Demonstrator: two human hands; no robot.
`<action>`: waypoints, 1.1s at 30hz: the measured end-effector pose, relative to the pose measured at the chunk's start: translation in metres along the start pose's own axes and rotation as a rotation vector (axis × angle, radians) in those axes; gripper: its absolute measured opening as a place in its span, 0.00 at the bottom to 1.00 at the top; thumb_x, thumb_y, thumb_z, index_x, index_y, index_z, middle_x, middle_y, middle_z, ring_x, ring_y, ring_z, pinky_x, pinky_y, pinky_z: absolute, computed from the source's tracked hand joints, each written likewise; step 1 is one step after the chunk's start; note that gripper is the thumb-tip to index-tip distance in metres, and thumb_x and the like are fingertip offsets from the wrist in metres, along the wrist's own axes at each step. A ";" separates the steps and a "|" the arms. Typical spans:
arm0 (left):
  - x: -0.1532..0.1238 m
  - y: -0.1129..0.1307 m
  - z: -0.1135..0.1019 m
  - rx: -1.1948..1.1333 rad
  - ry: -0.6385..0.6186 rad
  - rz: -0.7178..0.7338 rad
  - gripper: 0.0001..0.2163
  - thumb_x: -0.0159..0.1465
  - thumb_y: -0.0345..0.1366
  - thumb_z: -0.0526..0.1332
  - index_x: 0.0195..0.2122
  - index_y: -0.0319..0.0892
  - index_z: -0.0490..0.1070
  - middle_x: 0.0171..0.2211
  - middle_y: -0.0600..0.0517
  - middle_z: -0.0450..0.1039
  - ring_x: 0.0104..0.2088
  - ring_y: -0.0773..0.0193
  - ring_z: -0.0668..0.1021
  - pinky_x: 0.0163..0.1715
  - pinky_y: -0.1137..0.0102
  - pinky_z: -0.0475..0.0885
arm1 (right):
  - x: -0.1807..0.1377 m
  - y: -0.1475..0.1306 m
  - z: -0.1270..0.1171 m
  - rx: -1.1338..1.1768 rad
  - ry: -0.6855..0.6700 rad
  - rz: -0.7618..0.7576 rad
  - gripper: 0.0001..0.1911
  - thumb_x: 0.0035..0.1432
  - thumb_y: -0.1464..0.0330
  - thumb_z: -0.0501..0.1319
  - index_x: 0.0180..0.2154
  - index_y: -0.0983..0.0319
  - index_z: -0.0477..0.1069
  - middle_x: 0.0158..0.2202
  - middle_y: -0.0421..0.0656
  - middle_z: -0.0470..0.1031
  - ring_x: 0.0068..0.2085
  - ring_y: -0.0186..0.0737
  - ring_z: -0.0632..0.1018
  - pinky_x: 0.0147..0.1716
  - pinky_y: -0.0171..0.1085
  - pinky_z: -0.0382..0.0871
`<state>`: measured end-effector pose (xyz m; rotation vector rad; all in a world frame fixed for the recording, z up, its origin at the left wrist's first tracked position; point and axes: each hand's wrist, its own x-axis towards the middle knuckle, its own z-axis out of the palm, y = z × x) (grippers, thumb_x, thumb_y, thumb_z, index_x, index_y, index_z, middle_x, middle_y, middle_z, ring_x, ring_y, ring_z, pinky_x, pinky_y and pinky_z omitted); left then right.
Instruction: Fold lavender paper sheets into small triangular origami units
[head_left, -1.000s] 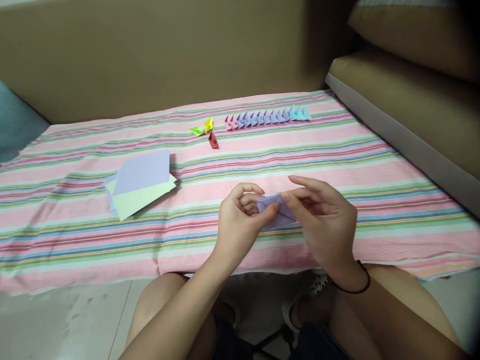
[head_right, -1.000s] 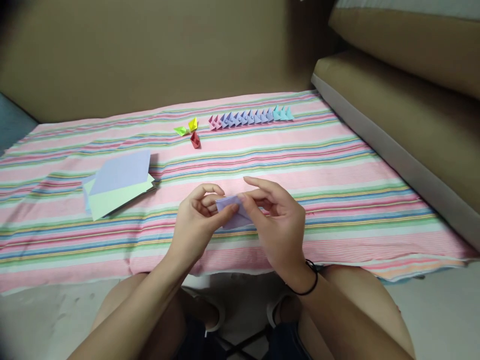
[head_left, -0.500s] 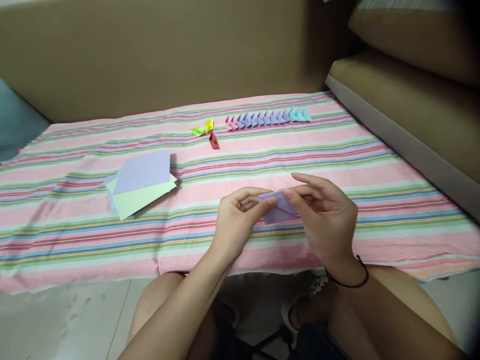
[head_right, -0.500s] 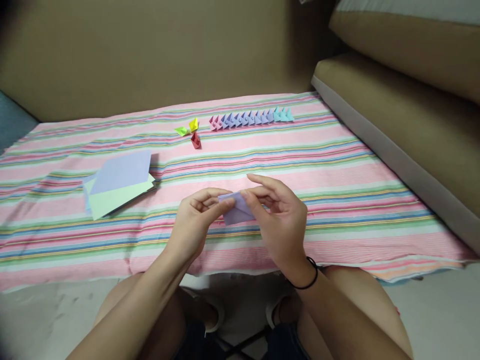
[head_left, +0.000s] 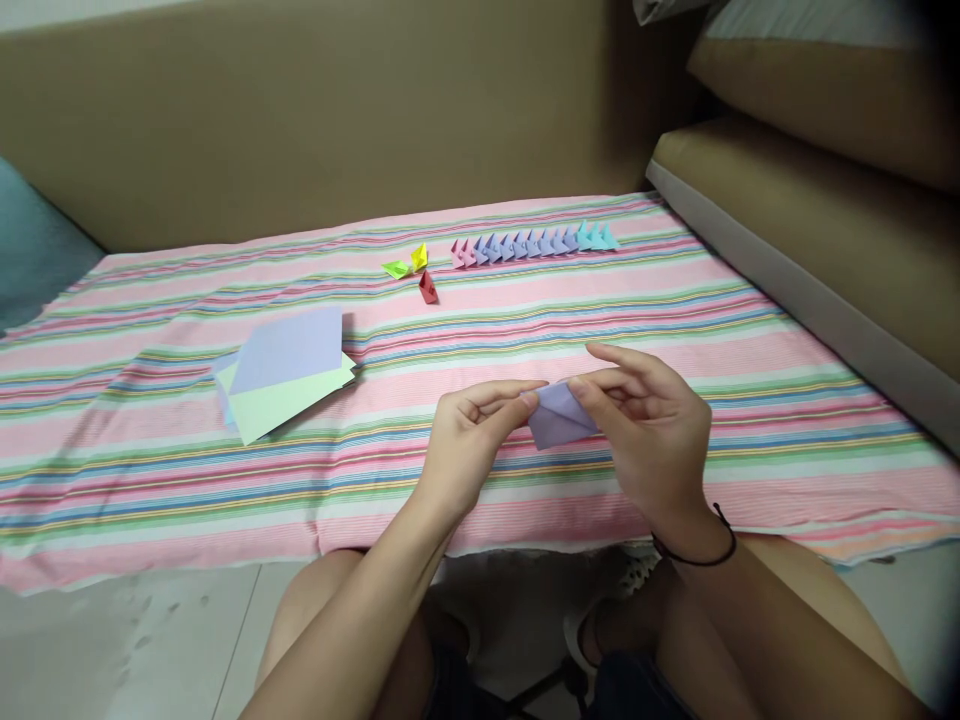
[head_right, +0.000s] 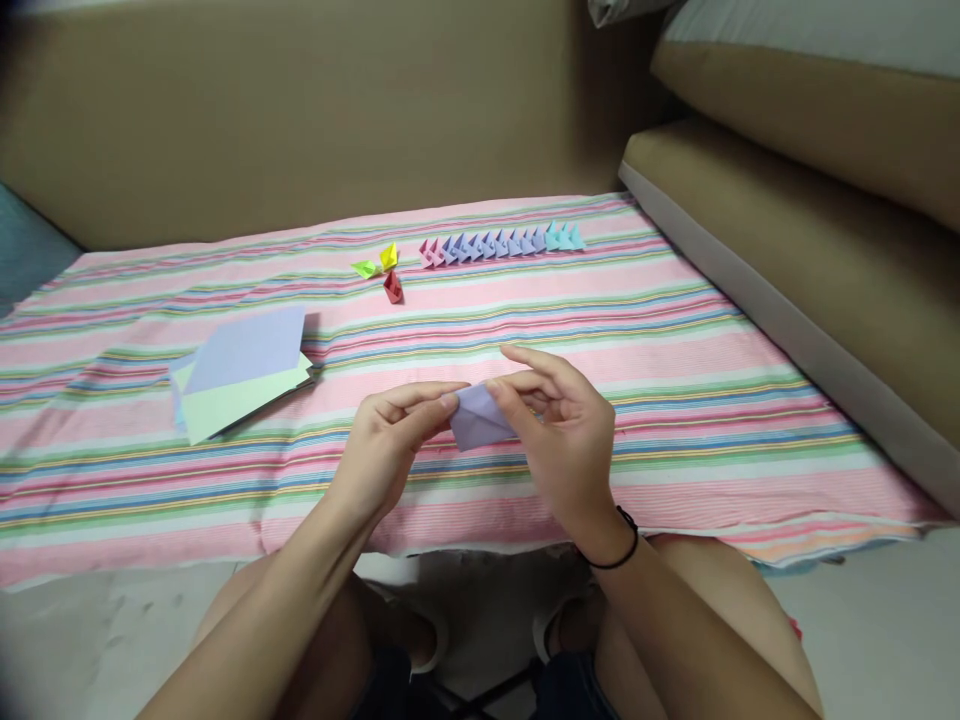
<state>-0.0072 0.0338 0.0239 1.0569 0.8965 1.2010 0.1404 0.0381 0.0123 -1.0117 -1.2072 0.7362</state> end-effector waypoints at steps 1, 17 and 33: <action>0.000 0.000 0.000 0.003 0.000 0.000 0.07 0.58 0.34 0.64 0.37 0.41 0.79 0.35 0.48 0.80 0.38 0.60 0.80 0.41 0.68 0.73 | 0.000 0.000 0.000 0.011 -0.002 0.001 0.15 0.52 0.71 0.66 0.43 0.58 0.74 0.28 0.38 0.78 0.28 0.35 0.79 0.29 0.35 0.77; 0.002 0.010 -0.004 0.136 0.053 -0.053 0.08 0.51 0.35 0.70 0.29 0.38 0.75 0.23 0.53 0.75 0.27 0.69 0.76 0.30 0.75 0.71 | 0.002 0.002 -0.001 0.045 -0.015 0.011 0.15 0.52 0.72 0.66 0.43 0.58 0.74 0.28 0.38 0.78 0.29 0.36 0.79 0.31 0.36 0.77; 0.000 0.003 0.009 0.154 0.195 0.174 0.08 0.55 0.36 0.66 0.35 0.42 0.73 0.30 0.53 0.73 0.32 0.67 0.75 0.32 0.73 0.70 | 0.000 0.008 0.007 0.108 0.086 0.048 0.15 0.51 0.70 0.66 0.43 0.56 0.74 0.27 0.37 0.77 0.31 0.37 0.79 0.34 0.38 0.76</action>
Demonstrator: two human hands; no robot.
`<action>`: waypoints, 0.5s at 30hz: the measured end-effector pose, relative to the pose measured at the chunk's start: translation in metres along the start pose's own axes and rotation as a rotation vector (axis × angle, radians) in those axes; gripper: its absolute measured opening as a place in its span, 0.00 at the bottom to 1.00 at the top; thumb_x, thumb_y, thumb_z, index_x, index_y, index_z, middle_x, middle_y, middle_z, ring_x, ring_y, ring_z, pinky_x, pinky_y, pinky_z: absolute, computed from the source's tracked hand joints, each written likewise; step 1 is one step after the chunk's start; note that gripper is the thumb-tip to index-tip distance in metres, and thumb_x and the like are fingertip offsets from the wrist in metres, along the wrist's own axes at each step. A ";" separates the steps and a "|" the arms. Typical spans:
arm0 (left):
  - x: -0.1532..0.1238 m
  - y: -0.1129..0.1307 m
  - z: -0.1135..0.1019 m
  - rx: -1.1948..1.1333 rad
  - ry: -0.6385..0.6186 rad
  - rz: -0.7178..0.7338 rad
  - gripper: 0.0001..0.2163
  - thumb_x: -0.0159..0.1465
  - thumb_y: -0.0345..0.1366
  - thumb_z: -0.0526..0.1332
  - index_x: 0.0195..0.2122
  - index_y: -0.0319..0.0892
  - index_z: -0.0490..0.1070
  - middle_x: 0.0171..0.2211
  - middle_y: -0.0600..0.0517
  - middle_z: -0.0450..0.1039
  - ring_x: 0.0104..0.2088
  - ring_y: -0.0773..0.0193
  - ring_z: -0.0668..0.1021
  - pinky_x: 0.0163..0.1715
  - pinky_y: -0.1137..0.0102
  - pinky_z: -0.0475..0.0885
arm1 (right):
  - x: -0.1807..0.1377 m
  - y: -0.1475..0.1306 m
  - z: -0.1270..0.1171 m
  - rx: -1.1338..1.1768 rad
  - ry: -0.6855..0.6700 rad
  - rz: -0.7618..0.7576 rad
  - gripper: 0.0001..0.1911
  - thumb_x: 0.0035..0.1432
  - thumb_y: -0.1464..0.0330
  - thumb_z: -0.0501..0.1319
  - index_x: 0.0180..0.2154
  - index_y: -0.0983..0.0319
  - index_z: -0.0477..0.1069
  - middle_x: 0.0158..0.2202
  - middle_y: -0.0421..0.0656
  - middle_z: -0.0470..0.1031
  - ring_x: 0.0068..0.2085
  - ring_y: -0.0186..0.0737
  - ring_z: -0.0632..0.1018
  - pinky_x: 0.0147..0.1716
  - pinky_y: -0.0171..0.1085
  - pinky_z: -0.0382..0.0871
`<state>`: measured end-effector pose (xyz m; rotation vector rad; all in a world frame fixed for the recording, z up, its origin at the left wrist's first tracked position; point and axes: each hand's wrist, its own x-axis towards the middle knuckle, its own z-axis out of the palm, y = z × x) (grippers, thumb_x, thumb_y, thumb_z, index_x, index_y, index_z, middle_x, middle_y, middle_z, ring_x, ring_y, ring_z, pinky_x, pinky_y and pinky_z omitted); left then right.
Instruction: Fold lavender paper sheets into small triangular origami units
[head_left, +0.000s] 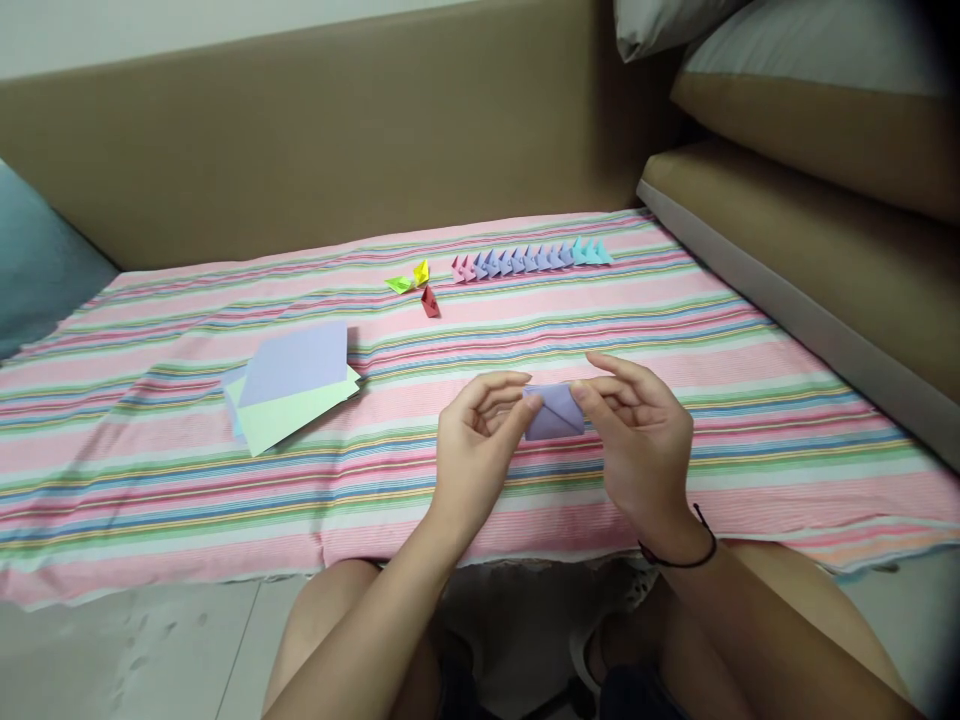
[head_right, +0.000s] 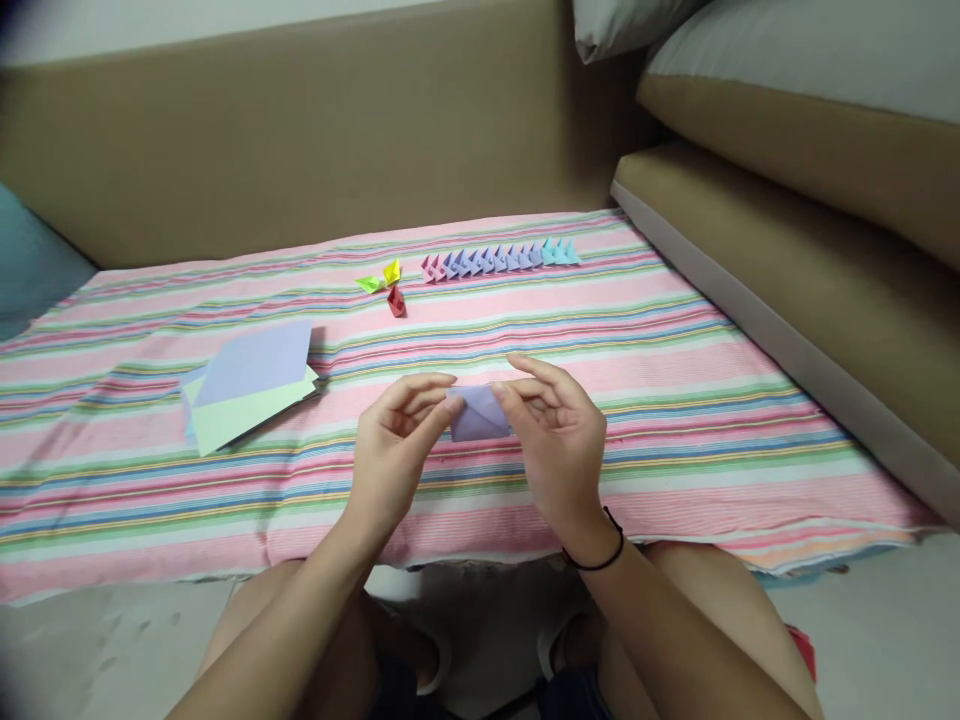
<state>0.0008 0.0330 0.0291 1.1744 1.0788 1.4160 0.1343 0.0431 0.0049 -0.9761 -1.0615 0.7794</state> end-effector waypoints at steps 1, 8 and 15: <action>0.001 0.001 -0.001 0.040 -0.002 0.049 0.08 0.55 0.35 0.66 0.35 0.43 0.73 0.30 0.53 0.73 0.33 0.66 0.75 0.32 0.73 0.70 | 0.000 -0.001 0.000 -0.007 -0.010 0.003 0.15 0.52 0.70 0.66 0.43 0.57 0.74 0.28 0.37 0.77 0.31 0.37 0.79 0.34 0.39 0.76; 0.008 0.007 -0.017 0.408 -0.139 0.268 0.03 0.60 0.33 0.61 0.29 0.43 0.72 0.28 0.53 0.72 0.31 0.66 0.75 0.35 0.72 0.71 | -0.001 -0.008 -0.005 -0.136 -0.064 -0.178 0.14 0.52 0.71 0.66 0.43 0.56 0.74 0.31 0.39 0.79 0.33 0.38 0.79 0.36 0.40 0.76; 0.008 0.005 -0.019 0.601 -0.144 0.394 0.05 0.62 0.33 0.57 0.31 0.44 0.71 0.29 0.51 0.73 0.32 0.64 0.74 0.35 0.71 0.67 | -0.004 -0.007 -0.005 -0.253 -0.061 -0.281 0.13 0.53 0.71 0.65 0.42 0.54 0.75 0.33 0.38 0.79 0.35 0.40 0.79 0.39 0.43 0.76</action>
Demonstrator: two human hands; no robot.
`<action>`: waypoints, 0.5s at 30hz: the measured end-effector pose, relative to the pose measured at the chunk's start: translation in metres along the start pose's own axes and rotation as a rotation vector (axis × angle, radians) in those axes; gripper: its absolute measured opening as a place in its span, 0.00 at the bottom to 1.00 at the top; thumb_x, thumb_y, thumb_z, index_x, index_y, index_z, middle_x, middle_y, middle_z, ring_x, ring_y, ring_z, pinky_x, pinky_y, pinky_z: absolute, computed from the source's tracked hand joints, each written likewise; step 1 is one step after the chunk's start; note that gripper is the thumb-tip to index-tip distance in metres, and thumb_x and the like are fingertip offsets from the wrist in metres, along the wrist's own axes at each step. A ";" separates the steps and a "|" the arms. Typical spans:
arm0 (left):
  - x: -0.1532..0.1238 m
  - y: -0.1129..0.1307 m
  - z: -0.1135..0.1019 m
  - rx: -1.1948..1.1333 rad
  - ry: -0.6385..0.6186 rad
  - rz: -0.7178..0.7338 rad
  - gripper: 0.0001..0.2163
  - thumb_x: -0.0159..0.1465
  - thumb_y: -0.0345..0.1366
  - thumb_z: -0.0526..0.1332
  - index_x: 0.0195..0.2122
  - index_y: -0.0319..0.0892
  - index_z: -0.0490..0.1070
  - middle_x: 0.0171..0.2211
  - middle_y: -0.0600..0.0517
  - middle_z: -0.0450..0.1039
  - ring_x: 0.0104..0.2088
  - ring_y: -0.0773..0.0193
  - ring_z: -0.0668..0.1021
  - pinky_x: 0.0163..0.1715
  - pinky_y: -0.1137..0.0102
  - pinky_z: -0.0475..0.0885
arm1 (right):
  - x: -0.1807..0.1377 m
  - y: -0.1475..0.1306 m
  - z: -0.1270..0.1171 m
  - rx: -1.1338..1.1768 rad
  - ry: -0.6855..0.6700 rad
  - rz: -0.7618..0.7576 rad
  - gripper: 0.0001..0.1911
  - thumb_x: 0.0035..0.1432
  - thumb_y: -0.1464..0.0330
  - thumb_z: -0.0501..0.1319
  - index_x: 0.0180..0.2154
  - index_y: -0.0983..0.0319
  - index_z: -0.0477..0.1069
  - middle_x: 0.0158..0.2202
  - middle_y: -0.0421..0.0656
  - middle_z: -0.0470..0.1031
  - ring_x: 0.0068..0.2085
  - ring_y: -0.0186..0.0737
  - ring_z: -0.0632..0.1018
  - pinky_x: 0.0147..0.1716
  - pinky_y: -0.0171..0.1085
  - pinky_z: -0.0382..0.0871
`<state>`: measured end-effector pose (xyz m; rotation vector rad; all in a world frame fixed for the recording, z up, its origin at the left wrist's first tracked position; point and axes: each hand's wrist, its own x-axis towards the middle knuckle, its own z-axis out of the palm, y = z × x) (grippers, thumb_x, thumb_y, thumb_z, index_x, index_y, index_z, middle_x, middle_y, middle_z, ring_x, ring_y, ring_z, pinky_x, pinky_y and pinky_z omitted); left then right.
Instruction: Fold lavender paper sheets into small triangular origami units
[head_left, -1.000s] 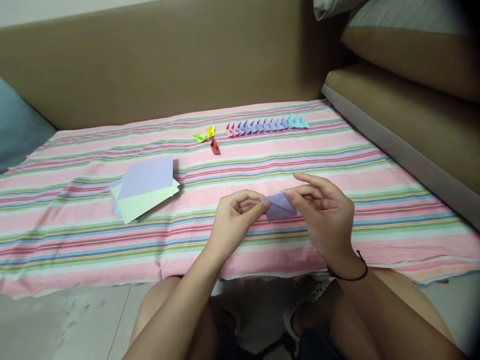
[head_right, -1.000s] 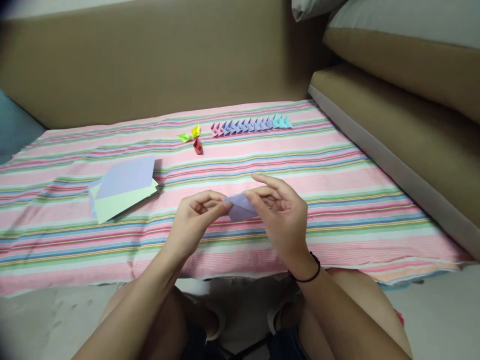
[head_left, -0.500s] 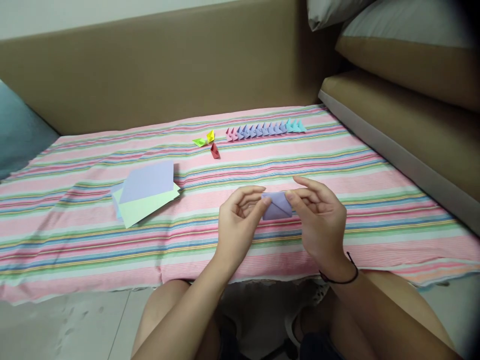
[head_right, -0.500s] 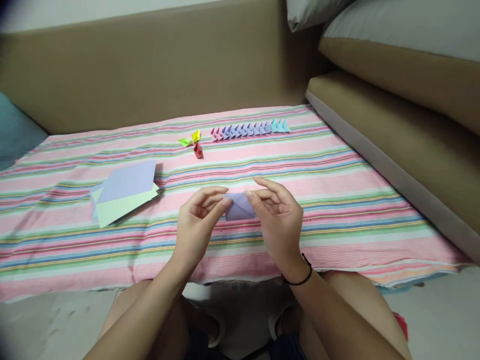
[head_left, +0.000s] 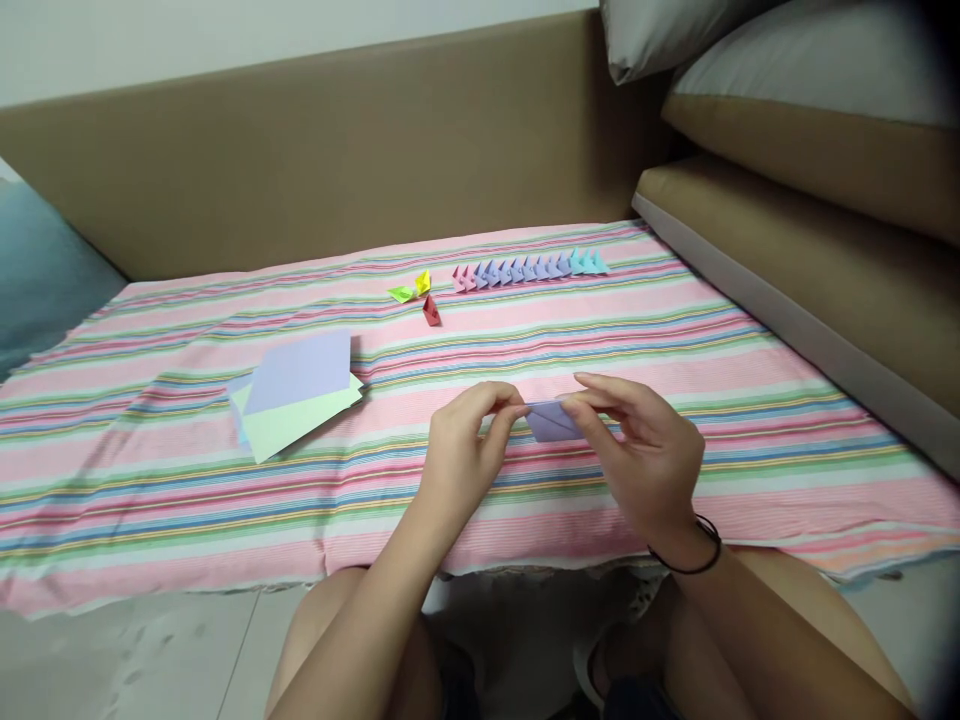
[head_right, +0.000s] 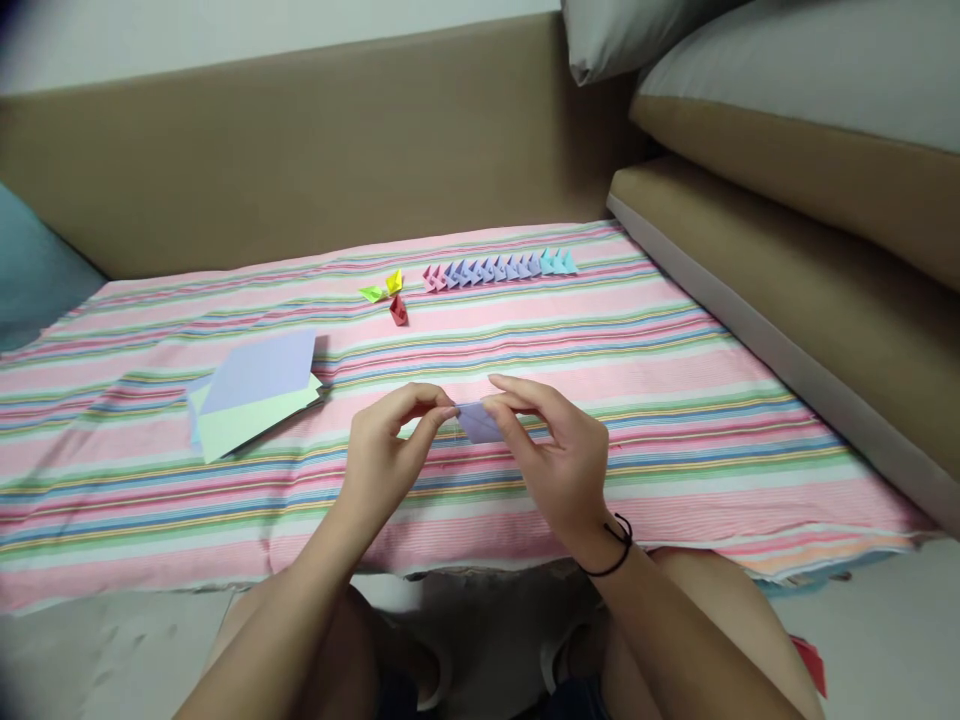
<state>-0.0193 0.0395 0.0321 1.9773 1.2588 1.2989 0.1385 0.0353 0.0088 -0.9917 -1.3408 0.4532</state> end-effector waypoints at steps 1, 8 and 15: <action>-0.001 -0.001 0.001 0.031 0.010 0.020 0.05 0.62 0.33 0.57 0.31 0.44 0.71 0.29 0.51 0.73 0.32 0.64 0.74 0.35 0.71 0.67 | 0.000 0.000 0.000 -0.004 -0.003 -0.001 0.13 0.53 0.71 0.65 0.42 0.54 0.75 0.33 0.38 0.79 0.34 0.40 0.79 0.39 0.43 0.76; -0.002 -0.005 0.006 0.189 0.020 0.078 0.06 0.63 0.30 0.53 0.32 0.44 0.67 0.28 0.51 0.69 0.30 0.63 0.71 0.33 0.70 0.64 | -0.002 -0.001 0.001 0.010 -0.021 0.009 0.13 0.54 0.71 0.65 0.42 0.54 0.75 0.33 0.38 0.79 0.34 0.40 0.79 0.39 0.43 0.76; -0.002 -0.002 0.008 -0.114 0.043 -0.084 0.04 0.63 0.31 0.56 0.31 0.43 0.67 0.29 0.52 0.71 0.32 0.65 0.73 0.35 0.70 0.67 | 0.000 -0.001 0.003 0.143 -0.007 0.087 0.13 0.53 0.70 0.65 0.42 0.55 0.75 0.31 0.38 0.79 0.32 0.38 0.80 0.35 0.39 0.76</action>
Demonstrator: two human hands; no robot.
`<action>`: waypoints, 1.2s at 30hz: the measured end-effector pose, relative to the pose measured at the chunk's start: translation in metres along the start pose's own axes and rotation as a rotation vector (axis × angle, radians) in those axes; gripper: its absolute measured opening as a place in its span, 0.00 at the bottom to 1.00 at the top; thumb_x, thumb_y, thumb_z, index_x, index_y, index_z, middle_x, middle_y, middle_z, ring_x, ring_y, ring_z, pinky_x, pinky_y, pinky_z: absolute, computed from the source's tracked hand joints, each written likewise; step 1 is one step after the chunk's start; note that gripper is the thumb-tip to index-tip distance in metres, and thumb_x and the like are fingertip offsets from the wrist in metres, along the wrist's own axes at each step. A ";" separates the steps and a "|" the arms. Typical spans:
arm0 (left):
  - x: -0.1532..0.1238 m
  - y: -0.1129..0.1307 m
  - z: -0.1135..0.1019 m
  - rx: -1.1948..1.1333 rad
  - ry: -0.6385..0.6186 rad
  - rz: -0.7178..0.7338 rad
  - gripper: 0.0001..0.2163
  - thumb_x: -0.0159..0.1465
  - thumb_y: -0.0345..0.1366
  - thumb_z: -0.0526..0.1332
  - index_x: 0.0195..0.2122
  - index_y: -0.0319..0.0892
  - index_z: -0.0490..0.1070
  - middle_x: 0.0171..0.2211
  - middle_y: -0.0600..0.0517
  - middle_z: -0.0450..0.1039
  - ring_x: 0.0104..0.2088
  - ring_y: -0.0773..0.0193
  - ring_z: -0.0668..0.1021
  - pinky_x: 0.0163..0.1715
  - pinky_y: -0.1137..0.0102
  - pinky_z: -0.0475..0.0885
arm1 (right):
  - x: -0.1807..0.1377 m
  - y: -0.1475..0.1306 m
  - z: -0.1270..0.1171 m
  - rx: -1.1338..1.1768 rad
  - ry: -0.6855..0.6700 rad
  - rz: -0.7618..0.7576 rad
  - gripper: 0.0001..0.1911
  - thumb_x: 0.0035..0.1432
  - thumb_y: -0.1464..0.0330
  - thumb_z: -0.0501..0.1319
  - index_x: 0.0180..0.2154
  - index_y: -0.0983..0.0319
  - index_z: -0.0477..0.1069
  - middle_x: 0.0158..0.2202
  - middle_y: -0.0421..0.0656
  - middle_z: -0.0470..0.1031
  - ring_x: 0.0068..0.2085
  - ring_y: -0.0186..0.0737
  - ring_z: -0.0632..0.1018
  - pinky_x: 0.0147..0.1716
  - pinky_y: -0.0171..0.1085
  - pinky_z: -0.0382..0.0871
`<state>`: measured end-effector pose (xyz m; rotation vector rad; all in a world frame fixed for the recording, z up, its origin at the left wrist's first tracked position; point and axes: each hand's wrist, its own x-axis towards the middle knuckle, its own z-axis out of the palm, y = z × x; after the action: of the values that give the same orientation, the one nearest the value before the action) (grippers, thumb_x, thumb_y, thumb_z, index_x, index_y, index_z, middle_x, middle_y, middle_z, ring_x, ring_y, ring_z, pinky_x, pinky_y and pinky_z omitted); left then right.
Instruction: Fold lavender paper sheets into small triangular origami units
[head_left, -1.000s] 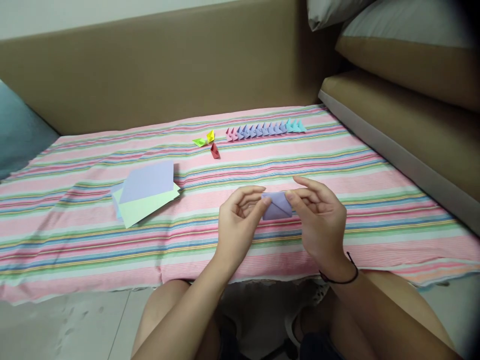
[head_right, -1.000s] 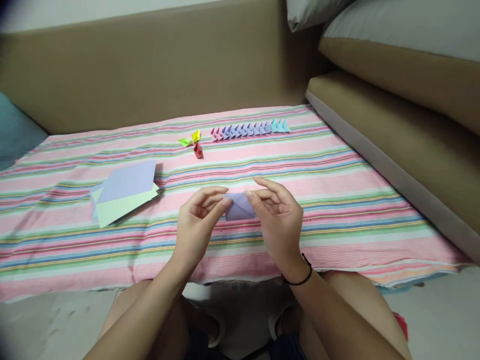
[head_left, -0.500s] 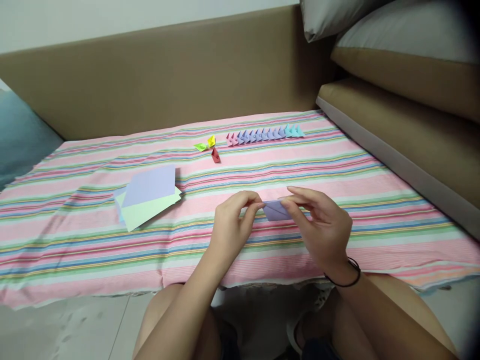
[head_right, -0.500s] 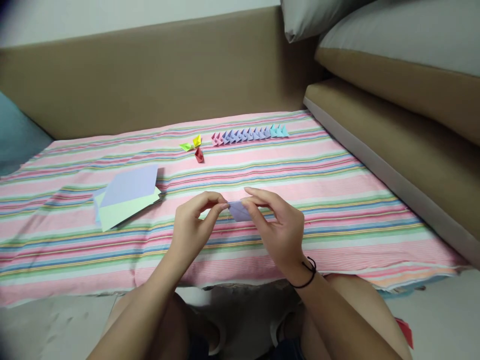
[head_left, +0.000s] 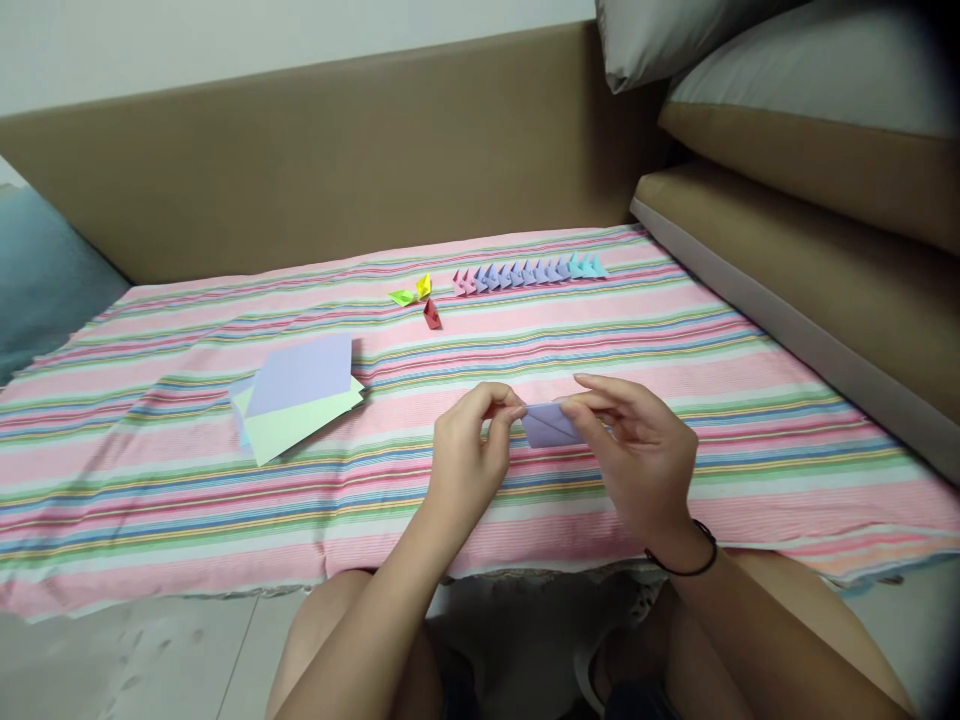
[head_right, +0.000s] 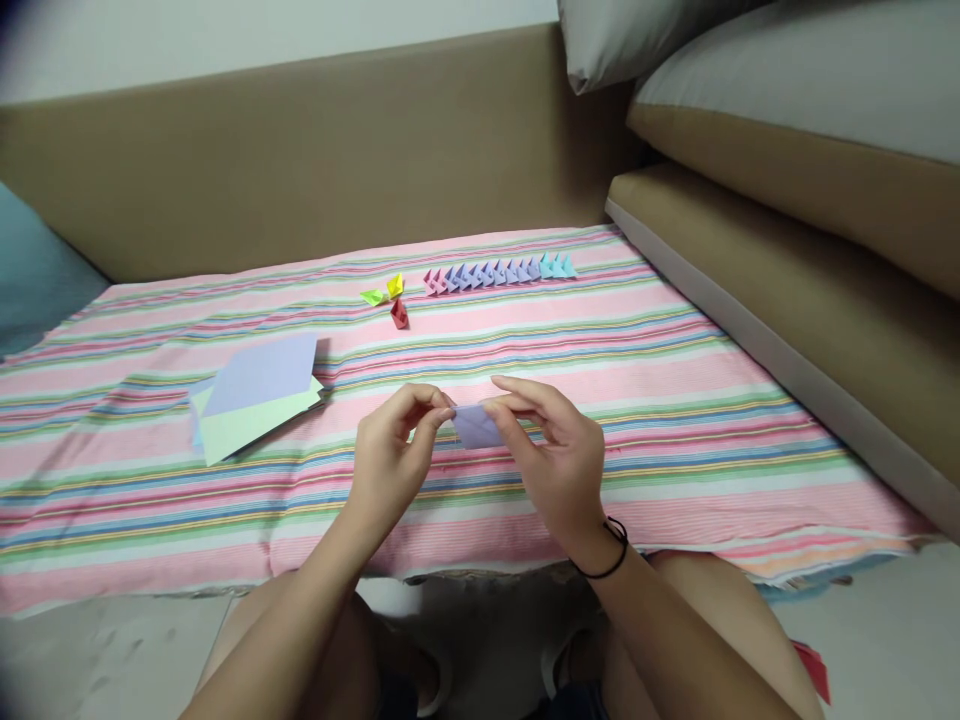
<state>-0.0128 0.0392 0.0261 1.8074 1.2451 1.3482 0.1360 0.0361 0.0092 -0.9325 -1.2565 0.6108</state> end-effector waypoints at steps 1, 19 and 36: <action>0.000 0.001 0.001 -0.093 0.024 -0.039 0.02 0.62 0.32 0.58 0.31 0.42 0.68 0.30 0.51 0.71 0.33 0.65 0.74 0.36 0.70 0.68 | 0.000 0.000 0.000 0.010 0.004 0.023 0.13 0.53 0.70 0.66 0.42 0.56 0.74 0.31 0.38 0.79 0.32 0.38 0.80 0.34 0.39 0.77; -0.005 0.001 0.020 -0.846 0.203 -0.555 0.07 0.49 0.33 0.70 0.29 0.40 0.76 0.27 0.54 0.75 0.27 0.73 0.73 0.29 0.77 0.66 | -0.002 0.005 0.009 0.160 0.099 0.236 0.14 0.51 0.69 0.67 0.42 0.58 0.74 0.29 0.38 0.78 0.32 0.37 0.79 0.34 0.38 0.76; 0.000 0.001 0.016 -1.025 0.168 -0.731 0.07 0.49 0.31 0.69 0.30 0.37 0.77 0.28 0.51 0.77 0.31 0.67 0.77 0.37 0.73 0.70 | 0.001 0.007 0.009 0.183 0.065 0.266 0.16 0.51 0.69 0.67 0.44 0.59 0.73 0.29 0.39 0.78 0.33 0.38 0.79 0.36 0.38 0.75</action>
<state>0.0024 0.0397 0.0219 0.4728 0.8632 1.3112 0.1281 0.0425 0.0041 -0.9643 -1.0076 0.8826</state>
